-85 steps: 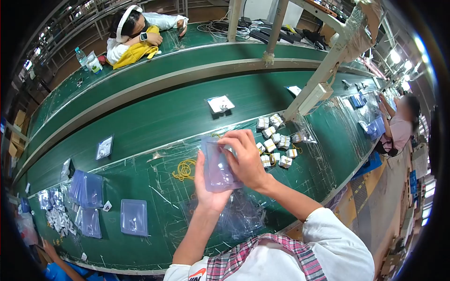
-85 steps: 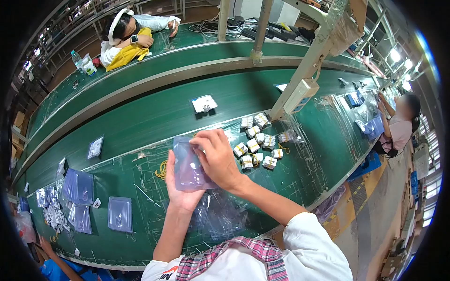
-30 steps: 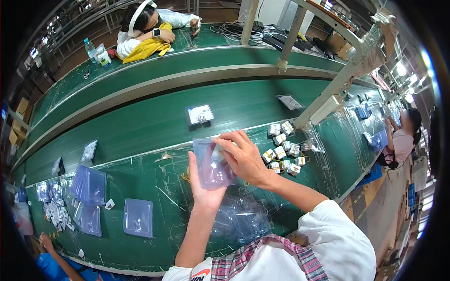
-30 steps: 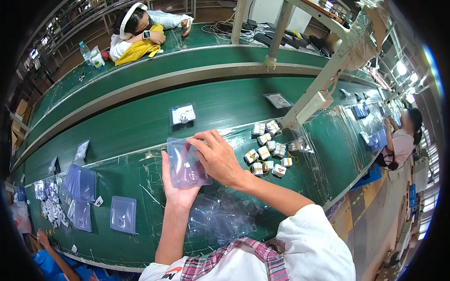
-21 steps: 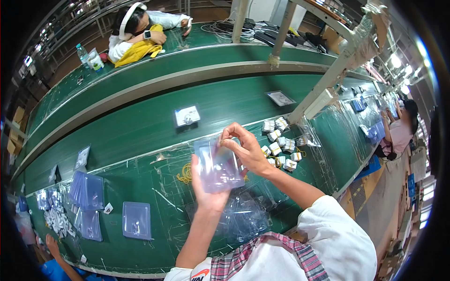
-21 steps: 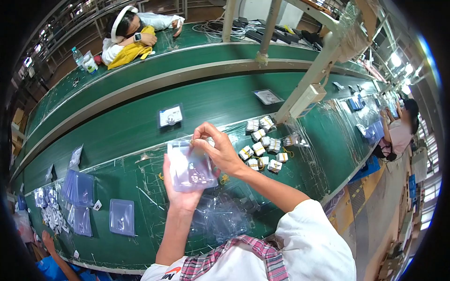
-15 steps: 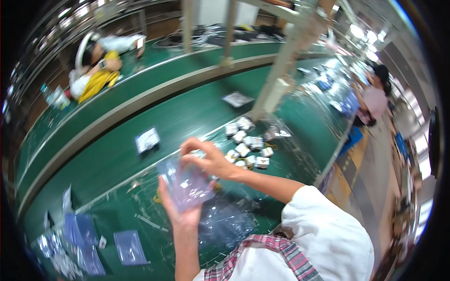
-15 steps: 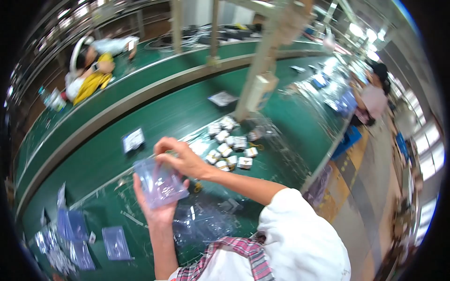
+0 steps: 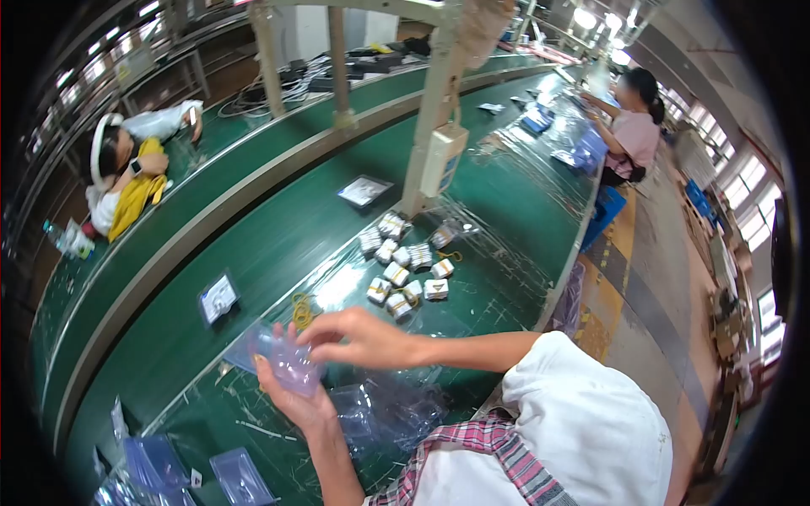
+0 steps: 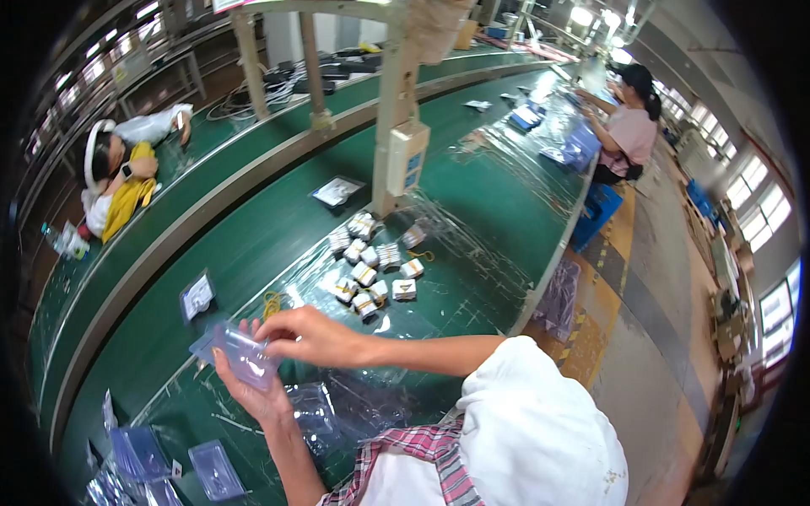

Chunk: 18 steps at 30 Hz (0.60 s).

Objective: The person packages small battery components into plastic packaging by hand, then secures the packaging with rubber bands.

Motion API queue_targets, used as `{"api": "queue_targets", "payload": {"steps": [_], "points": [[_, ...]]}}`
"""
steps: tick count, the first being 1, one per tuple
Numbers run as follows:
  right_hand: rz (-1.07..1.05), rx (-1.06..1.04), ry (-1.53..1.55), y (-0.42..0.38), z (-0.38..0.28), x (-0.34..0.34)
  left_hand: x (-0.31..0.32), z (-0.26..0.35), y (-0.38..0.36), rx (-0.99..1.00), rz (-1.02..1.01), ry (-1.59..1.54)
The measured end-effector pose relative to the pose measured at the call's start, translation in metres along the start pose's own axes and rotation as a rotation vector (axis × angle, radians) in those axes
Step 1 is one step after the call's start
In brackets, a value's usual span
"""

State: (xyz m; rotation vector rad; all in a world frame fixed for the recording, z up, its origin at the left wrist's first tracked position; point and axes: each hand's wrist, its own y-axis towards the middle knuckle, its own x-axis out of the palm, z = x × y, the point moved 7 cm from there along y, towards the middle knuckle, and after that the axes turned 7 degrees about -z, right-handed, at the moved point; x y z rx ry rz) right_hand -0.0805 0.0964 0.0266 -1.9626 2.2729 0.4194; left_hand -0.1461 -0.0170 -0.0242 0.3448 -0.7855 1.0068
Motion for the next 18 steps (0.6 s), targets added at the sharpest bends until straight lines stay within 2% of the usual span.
{"api": "queue_targets", "payload": {"steps": [3,5,7,9,12,16,18], "points": [[0.016,0.148,0.187,0.01,0.013,-0.033,-0.011,0.004,0.003,-0.007,0.084,-0.066],[0.257,0.027,0.004,0.023,0.021,-0.087,-0.014,0.01,0.005,0.009,0.131,-0.068],[0.344,0.078,-0.567,0.039,0.032,-0.141,-0.015,0.012,0.007,-0.002,0.114,-0.062],[0.429,0.057,-0.955,0.053,0.062,-0.181,-0.015,0.012,0.007,-0.017,0.1,-0.049],[0.349,0.191,-1.221,0.068,0.095,-0.207,-0.013,0.008,0.008,-0.05,0.046,-0.019],[0.225,0.346,-1.24,0.088,0.117,-0.21,-0.009,0.005,0.008,-0.091,0.023,-0.003],[0.195,0.346,-1.247,0.098,0.129,-0.206,-0.01,0.003,0.009,-0.106,0.016,-0.006]]}}
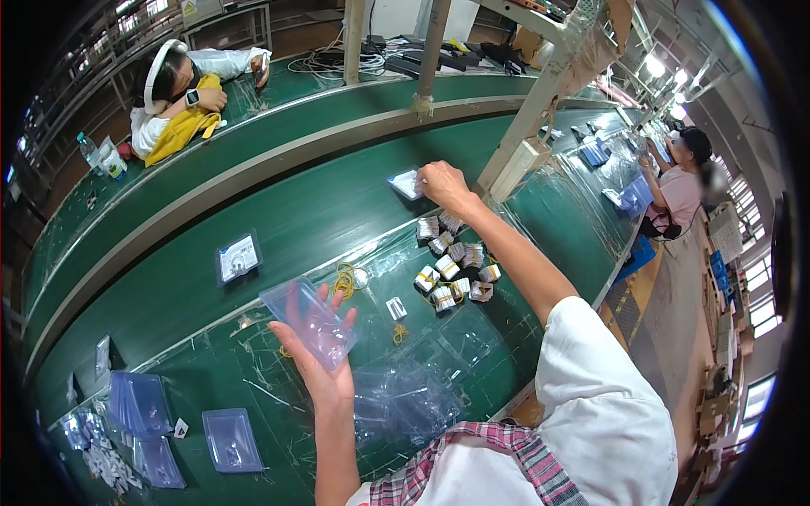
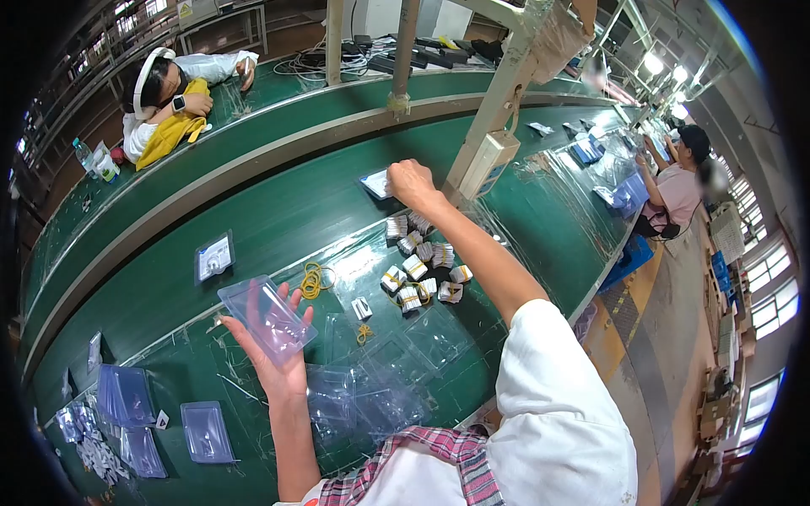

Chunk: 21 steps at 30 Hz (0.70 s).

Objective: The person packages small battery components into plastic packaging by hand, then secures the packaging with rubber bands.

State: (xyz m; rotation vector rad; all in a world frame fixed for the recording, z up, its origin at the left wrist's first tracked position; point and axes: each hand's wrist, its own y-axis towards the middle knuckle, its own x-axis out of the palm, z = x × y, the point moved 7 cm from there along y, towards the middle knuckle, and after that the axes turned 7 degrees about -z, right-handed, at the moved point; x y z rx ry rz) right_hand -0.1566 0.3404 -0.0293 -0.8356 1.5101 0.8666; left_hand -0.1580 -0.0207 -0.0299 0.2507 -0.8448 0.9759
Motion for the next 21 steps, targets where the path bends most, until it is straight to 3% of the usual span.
{"api": "queue_targets", "payload": {"steps": [4,7,10,11,12,15,21], "points": [[-0.064,-0.007,-0.007,0.007,-0.006,0.009,0.0,-0.002,0.002,-0.018,-0.02,-0.023],[0.191,-0.113,-0.137,-0.015,-0.032,-0.015,0.005,-0.005,0.001,-0.085,-0.052,-0.076],[0.265,-0.293,0.228,-0.043,-0.084,-0.044,0.013,-0.01,0.0,-0.188,-0.143,-0.189],[0.06,-0.3,0.54,-0.054,-0.107,-0.047,0.018,-0.013,0.0,-0.231,-0.189,-0.233],[0.024,-0.382,0.675,-0.072,-0.135,-0.054,0.024,-0.015,-0.001,-0.272,-0.212,-0.253],[0.08,-0.593,0.753,-0.12,-0.192,-0.069,0.022,-0.024,-0.006,-0.354,-0.177,-0.283],[0.217,-0.56,0.624,-0.15,-0.205,-0.08,0.024,-0.02,-0.009,-0.307,-0.209,-0.216]]}}
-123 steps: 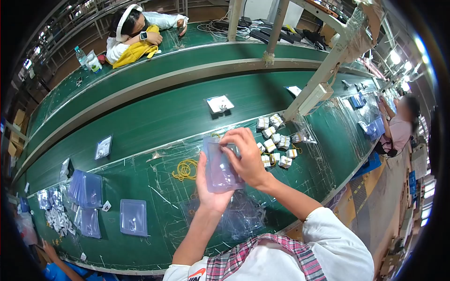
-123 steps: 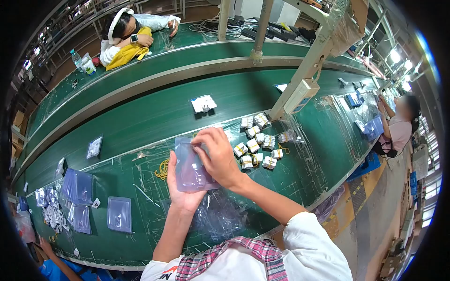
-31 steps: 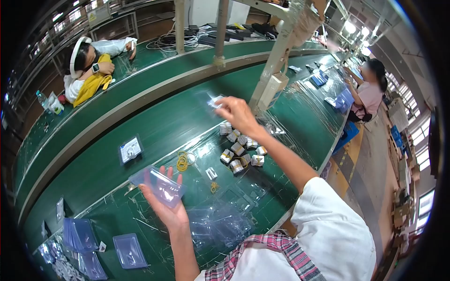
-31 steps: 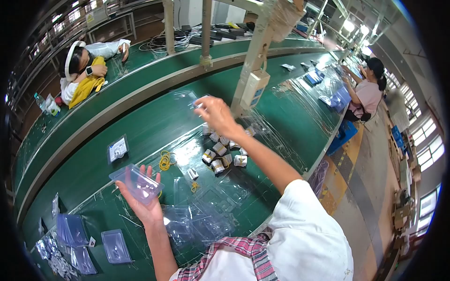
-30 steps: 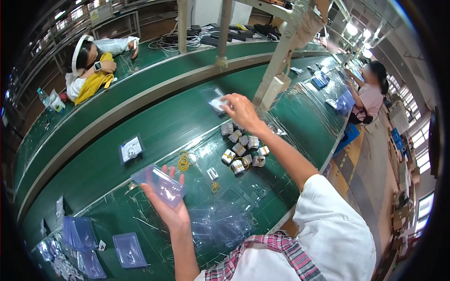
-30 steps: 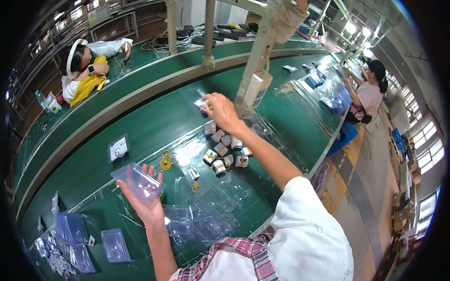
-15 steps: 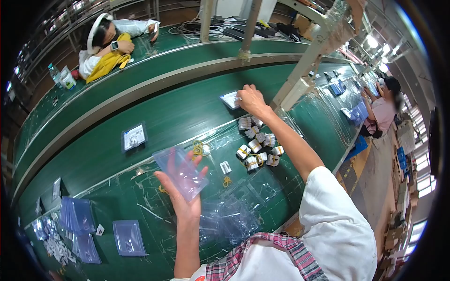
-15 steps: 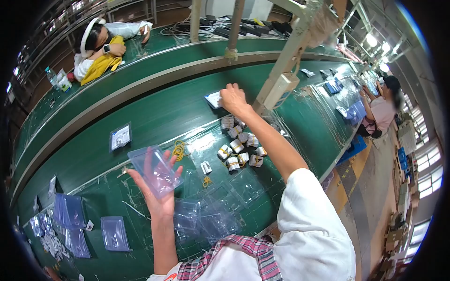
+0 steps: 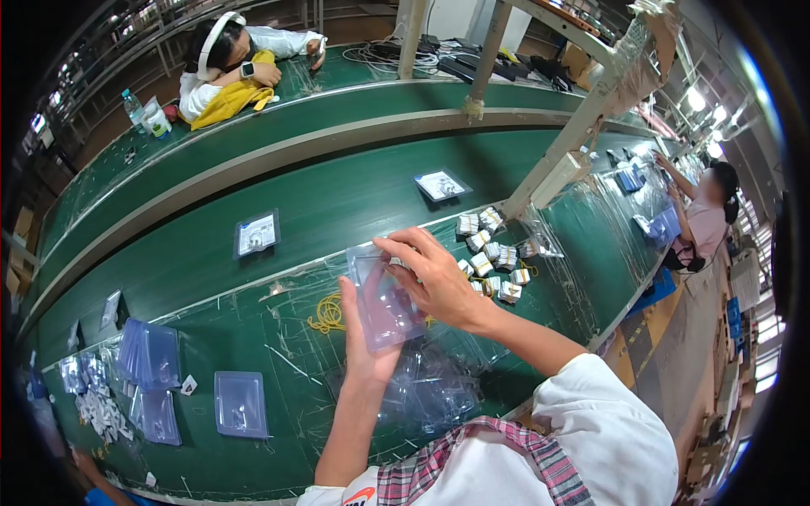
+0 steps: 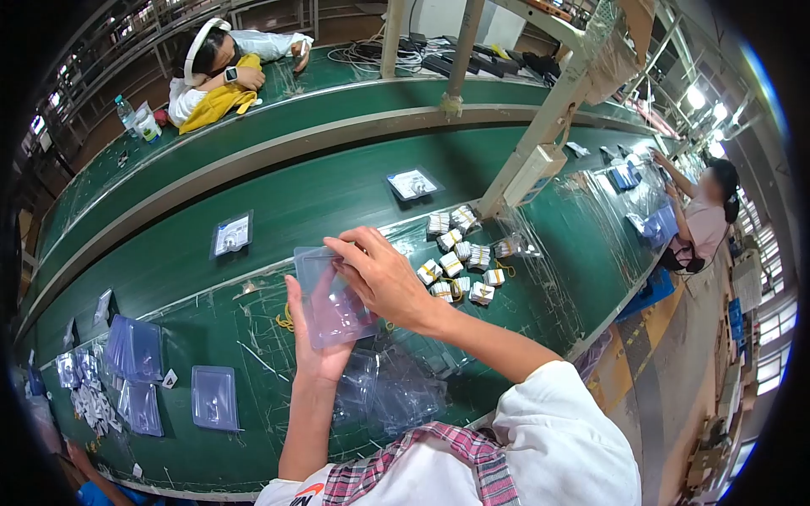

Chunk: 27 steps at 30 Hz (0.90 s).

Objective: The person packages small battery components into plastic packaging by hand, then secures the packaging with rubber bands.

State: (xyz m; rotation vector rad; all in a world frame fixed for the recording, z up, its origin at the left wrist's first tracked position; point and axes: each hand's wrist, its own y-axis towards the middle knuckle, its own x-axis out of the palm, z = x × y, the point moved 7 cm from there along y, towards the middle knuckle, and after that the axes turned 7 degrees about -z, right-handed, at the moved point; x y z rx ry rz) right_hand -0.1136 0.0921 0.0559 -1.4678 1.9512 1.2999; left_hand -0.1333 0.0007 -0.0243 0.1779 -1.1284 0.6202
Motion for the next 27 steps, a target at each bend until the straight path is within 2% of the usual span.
{"api": "queue_targets", "payload": {"steps": [12,15,16,18,19,22,24,26,27], "points": [[0.152,0.087,0.089,-0.02,0.009,-0.004,0.007,-0.014,-0.003,-0.002,0.014,-0.179],[0.194,0.15,0.285,-0.022,0.028,-0.011,0.002,-0.015,0.002,-0.015,-0.046,-0.279],[0.204,0.23,0.404,-0.024,0.037,-0.011,0.001,-0.011,0.004,-0.022,-0.068,-0.322],[0.106,0.208,0.498,-0.021,0.05,-0.013,-0.016,0.006,0.006,0.058,0.079,-0.386],[0.114,0.279,0.742,-0.022,0.055,-0.011,-0.021,0.02,0.005,0.106,0.063,-0.352],[-0.086,0.344,0.909,-0.023,0.066,-0.007,-0.031,0.063,-0.008,0.274,0.017,-0.239],[-0.254,0.379,0.856,-0.033,0.071,0.011,-0.033,0.077,-0.013,0.326,0.047,-0.198],[-0.448,0.362,0.649,-0.047,0.075,0.024,-0.029,0.084,-0.016,0.346,0.06,-0.168],[-0.479,0.406,0.639,-0.049,0.074,0.028,-0.027,0.082,-0.015,0.332,0.05,-0.169]]}}
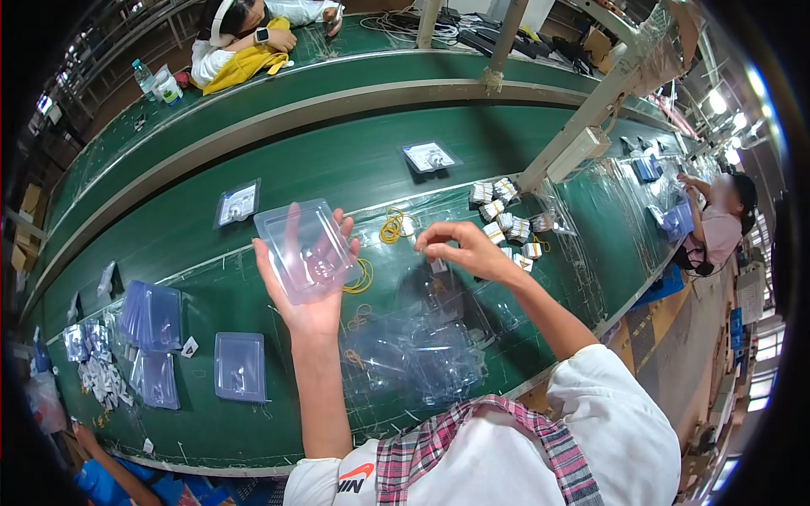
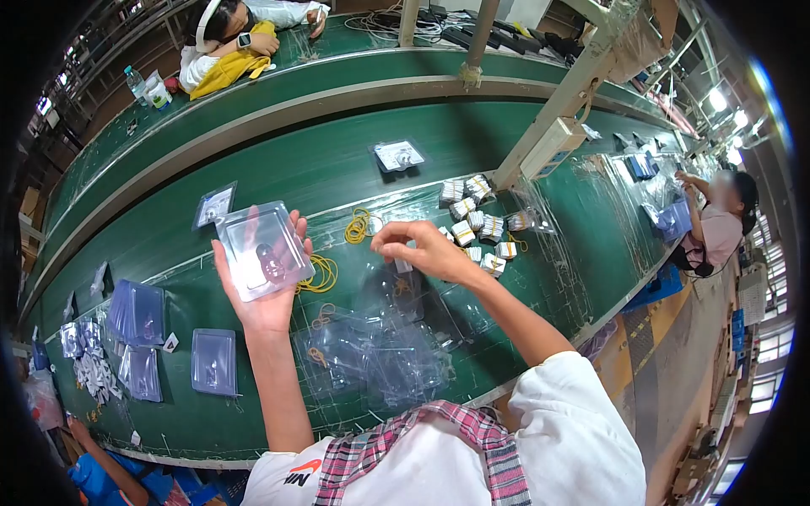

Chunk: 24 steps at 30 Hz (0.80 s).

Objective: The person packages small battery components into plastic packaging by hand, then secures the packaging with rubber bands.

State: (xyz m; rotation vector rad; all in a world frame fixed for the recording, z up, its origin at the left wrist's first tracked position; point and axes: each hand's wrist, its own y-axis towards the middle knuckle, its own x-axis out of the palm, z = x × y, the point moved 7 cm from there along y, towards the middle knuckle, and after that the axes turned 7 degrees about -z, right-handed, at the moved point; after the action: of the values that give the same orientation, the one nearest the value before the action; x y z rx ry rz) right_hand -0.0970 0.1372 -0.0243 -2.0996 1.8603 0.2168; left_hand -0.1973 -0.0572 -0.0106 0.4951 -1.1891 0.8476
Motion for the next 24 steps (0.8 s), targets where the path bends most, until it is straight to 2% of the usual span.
{"api": "queue_targets", "payload": {"steps": [2,5,9,13,17,24], "points": [[-0.023,0.106,-0.001,0.0,0.005,0.013,0.0,-0.01,0.0,-0.057,-0.016,0.0],[0.208,-0.263,-0.657,-0.002,-0.025,0.018,0.007,-0.026,-0.001,-0.142,-0.068,0.011],[0.465,-0.335,-0.431,-0.001,-0.062,-0.006,0.015,-0.048,-0.004,-0.23,-0.114,0.036],[0.51,-0.397,-0.409,0.009,-0.092,0.006,0.015,-0.071,-0.009,-0.321,-0.105,0.095],[0.559,-0.457,-0.623,0.013,-0.091,0.02,0.017,-0.077,-0.012,-0.33,-0.055,0.177],[0.647,-0.515,-0.692,0.003,-0.09,0.028,0.01,-0.08,-0.014,-0.319,-0.012,0.124]]}}
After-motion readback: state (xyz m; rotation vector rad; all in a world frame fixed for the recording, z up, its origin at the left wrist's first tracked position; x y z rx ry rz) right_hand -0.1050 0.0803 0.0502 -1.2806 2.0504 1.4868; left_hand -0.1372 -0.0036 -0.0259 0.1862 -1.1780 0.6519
